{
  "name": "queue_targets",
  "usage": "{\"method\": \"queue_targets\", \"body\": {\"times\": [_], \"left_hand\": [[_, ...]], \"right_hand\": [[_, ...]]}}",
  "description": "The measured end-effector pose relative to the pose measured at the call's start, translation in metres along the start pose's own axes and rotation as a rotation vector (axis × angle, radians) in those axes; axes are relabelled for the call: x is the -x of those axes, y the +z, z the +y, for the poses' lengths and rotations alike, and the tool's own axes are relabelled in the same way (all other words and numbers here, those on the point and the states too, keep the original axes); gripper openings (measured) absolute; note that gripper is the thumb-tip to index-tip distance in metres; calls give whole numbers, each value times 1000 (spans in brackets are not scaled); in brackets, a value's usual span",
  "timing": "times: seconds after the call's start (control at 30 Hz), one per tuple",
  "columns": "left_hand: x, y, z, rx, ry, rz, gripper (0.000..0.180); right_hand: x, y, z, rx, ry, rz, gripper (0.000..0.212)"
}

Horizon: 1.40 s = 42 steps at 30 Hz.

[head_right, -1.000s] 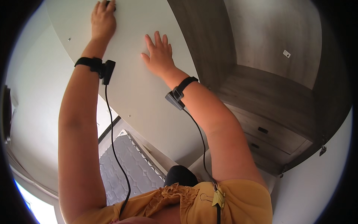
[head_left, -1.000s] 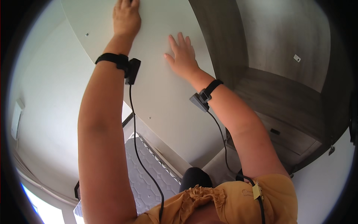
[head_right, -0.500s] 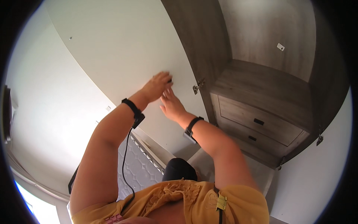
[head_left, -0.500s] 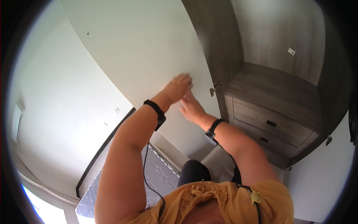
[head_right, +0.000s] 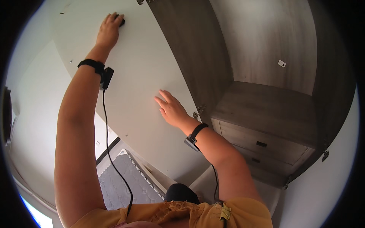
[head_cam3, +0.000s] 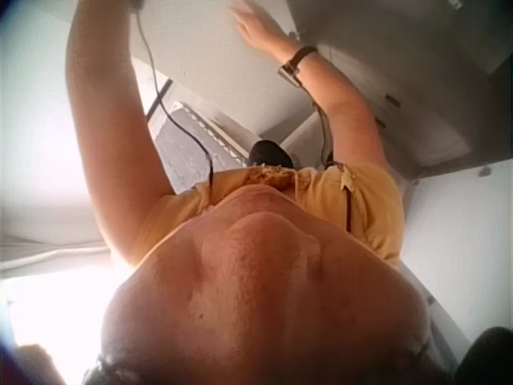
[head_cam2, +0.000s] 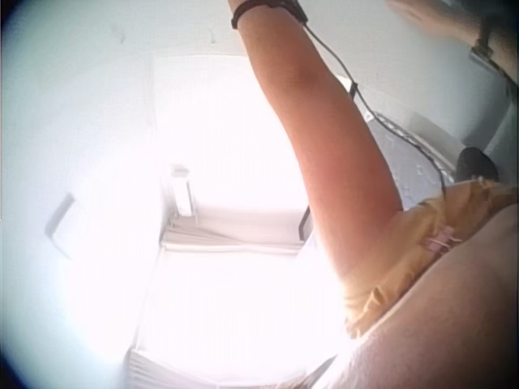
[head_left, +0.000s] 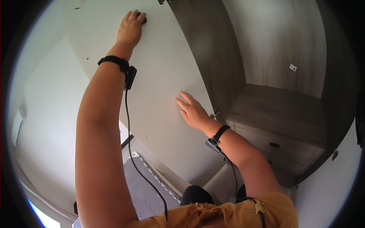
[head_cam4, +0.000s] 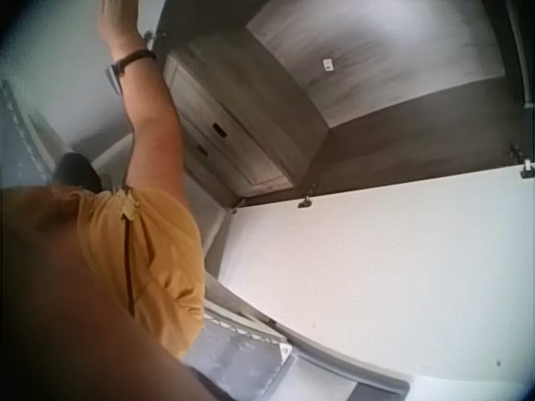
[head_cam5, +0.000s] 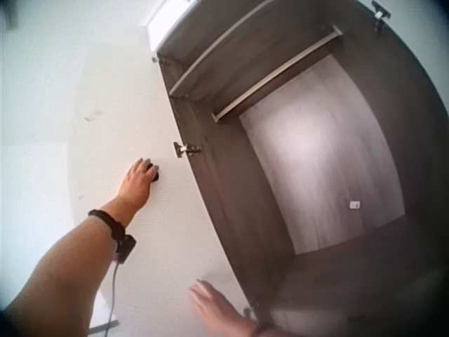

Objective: Wiping the wardrobe surfaces with a cleaning cloth

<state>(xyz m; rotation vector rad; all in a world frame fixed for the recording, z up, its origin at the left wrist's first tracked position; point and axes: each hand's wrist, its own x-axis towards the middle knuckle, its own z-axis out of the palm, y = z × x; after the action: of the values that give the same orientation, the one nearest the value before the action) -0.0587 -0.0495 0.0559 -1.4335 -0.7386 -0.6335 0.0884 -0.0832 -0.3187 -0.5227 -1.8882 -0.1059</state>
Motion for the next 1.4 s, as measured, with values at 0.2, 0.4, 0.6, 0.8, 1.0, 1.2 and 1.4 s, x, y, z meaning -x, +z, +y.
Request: {"method": "queue_targets", "body": {"times": [0.2, 0.4, 0.6, 0.8, 1.0, 1.2, 1.4], "left_hand": [[-36, 51, 55, -31, -84, 165, 34], [-22, 75, 123, 143, 35, -38, 34], [62, 89, 187, 268, 133, -203, 28], [195, 31, 260, 468, 336, -501, 24], [373, -24, 281, 670, 251, -708, 24], [367, -108, 191, 544, 326, -833, 28], [284, -159, 44, 239, 204, -301, 48]], "right_hand": [[-73, -16, 54, 162, 121, 279, 58], [-72, -4, 75, 172, 270, 261, 64], [3, 23, 63, 69, 290, 220, 61], [99, 19, 12, -92, 552, -81, 56], [144, -4, -38, -166, 489, -133, 34], [162, -23, -68, -206, 499, -170, 28], [133, -3, -100, -294, 485, -160, 28]]}}
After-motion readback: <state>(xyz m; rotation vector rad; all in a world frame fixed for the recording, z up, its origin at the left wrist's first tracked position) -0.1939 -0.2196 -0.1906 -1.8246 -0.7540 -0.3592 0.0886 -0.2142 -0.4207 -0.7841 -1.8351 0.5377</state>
